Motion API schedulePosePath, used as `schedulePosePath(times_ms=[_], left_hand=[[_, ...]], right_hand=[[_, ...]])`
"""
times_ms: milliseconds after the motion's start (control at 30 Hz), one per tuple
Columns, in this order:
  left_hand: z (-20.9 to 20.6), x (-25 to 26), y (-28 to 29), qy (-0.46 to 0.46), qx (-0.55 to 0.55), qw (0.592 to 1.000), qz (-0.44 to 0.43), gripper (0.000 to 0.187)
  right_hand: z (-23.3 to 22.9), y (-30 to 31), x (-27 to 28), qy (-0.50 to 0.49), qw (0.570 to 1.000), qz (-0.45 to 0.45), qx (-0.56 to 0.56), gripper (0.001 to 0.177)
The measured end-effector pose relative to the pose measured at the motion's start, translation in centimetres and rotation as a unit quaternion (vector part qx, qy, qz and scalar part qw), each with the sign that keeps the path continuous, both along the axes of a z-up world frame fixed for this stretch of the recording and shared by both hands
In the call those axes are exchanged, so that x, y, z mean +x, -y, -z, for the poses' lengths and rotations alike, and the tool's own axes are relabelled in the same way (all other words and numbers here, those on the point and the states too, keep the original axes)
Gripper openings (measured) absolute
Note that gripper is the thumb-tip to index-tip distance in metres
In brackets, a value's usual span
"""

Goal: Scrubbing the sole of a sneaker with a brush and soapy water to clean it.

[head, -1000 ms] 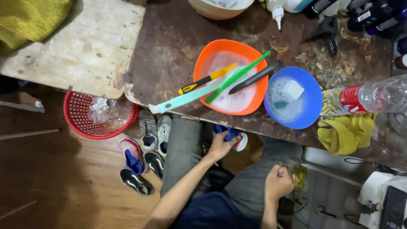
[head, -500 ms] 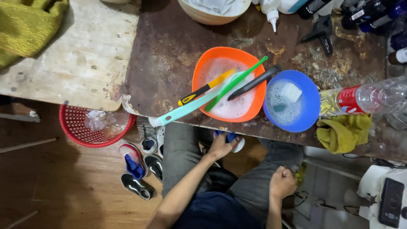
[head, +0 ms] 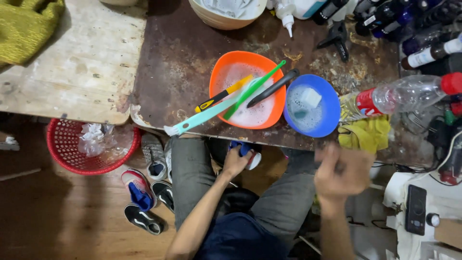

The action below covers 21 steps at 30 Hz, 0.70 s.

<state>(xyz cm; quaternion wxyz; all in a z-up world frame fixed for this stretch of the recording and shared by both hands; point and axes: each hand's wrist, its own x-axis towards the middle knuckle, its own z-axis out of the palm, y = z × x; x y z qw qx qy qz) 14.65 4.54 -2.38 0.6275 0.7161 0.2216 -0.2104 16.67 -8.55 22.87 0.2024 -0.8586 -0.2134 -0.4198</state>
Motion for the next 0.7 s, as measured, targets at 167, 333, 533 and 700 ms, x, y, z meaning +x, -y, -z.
schedulePosePath(times_ms=[167,333,533,700], left_hand=[[-1.8,-1.5,-0.6,0.017,0.005,0.999,-0.026,0.03],[-3.4,-2.5,-1.0,-0.01,-0.024,0.999,-0.021,0.049],[-2.8,-3.1,-0.5,-0.005,-0.037,0.998,-0.053,0.044],[-4.6,-3.0,-1.3,-0.011,-0.02,0.998,-0.052,0.05]], right_hand=[[-4.9,-1.6,5.8,-0.037,0.995,-0.081,-0.038,0.014],[-6.9,-4.4,10.3,-0.152,0.959,-0.07,-0.229,0.02],[-5.7,-5.5,11.8,-0.254,0.946,-0.097,-0.178,0.018],[-7.5,-6.6,9.8,-0.342,0.932,-0.093,-0.072,0.018]])
